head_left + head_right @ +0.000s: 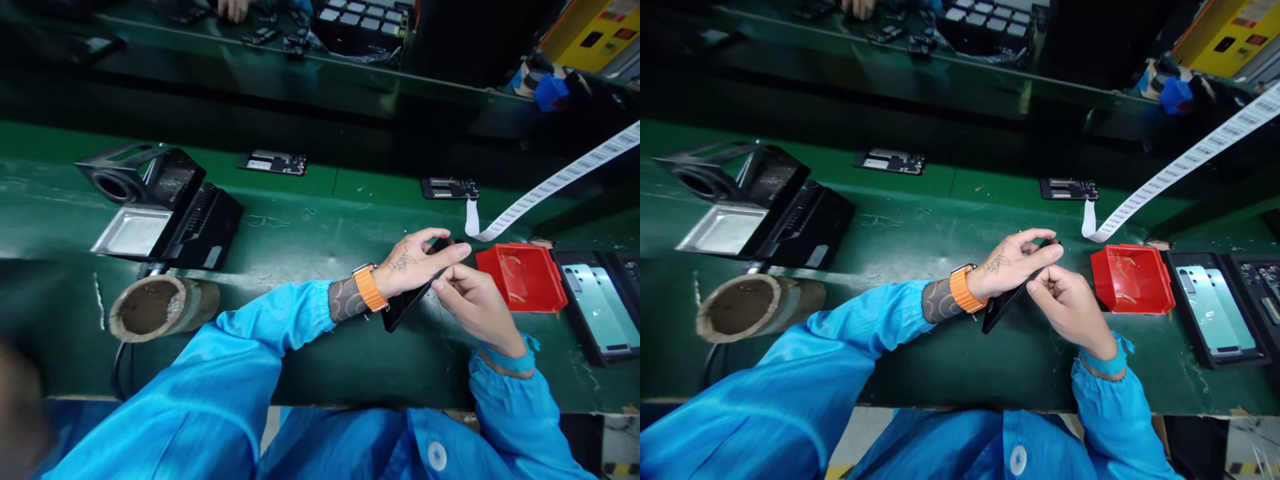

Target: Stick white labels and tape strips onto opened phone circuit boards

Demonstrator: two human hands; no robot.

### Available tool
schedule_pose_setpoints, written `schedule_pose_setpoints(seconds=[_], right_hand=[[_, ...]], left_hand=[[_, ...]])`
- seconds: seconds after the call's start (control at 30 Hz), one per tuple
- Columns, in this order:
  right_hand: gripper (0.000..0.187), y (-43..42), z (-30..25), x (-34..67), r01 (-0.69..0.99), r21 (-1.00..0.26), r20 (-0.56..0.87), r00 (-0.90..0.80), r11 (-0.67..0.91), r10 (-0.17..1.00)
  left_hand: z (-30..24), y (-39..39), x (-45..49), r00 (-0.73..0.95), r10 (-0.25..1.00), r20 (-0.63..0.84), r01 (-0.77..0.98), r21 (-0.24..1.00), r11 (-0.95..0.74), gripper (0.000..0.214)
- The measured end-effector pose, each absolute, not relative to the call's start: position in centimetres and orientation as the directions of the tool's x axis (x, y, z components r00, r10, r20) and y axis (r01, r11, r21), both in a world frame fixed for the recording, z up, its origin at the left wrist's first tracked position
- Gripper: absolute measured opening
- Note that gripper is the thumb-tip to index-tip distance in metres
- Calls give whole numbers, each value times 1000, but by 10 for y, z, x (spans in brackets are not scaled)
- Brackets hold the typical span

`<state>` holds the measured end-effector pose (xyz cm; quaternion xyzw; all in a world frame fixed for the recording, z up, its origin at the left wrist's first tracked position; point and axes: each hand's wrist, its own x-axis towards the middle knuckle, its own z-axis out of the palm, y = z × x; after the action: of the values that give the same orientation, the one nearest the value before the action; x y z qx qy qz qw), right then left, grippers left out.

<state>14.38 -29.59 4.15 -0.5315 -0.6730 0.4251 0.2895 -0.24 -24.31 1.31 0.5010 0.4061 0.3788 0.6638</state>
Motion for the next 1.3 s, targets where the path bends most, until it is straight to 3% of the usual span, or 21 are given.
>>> schedule_pose_setpoints(seconds=[0.17, 0.23, 0.33, 0.5, 0.77, 0.87, 0.97, 1.07, 1.13, 1.2, 1.23, 1.3], right_hand=[[21, -298, 36, 140, 556, -822, 18, -189, 122, 982], [26, -302, 30, 133, 552, -825, 154, 15, 120, 988], [32, -309, 22, 121, 496, -845, 364, 260, 200, 894], [7, -315, 16, 106, 515, -799, 441, 153, 309, 885], [11, -311, 30, 115, 647, -664, 522, 43, 375, 852], [10, -305, 28, 128, 699, -494, 595, -162, 517, 787], [11, -297, 21, 136, 722, -275, 559, -417, 635, 716], [15, -295, 20, 141, 756, -230, 484, -457, 612, 746], [13, -299, 24, 151, 788, -291, 546, -329, 543, 770], [13, -304, 28, 167, 809, -369, 638, -138, 458, 758], [11, -306, 29, 176, 814, -407, 660, -52, 415, 750], [5, -306, 26, 194, 811, -476, 648, 62, 340, 759]], left_hand=[[8, -242, -2, 339, 931, -133, -131, 974, 186, 60], [6, -239, -1, 248, 965, -91, -239, 959, 152, 68], [5, -233, -1, 55, 998, -18, -426, 904, 39, 81], [13, -239, -2, -27, 994, 104, -459, 882, -105, 86], [22, -254, -2, 128, 967, 222, -468, 873, -138, 99], [33, -245, -20, 365, 929, 59, -451, 884, 121, 86], [46, -233, -44, 619, 743, -256, -137, 896, 423, 63], [48, -213, -57, 654, 657, -375, 27, 879, 476, 42], [42, -188, -56, 518, 765, -382, -19, 889, 457, 29], [36, -148, -52, 220, 915, -338, 4, 938, 345, 23], [35, -123, -49, 31, 963, -267, 98, 960, 263, 25], [39, -68, -46, -155, 971, -182, 222, 951, 214, 31]])
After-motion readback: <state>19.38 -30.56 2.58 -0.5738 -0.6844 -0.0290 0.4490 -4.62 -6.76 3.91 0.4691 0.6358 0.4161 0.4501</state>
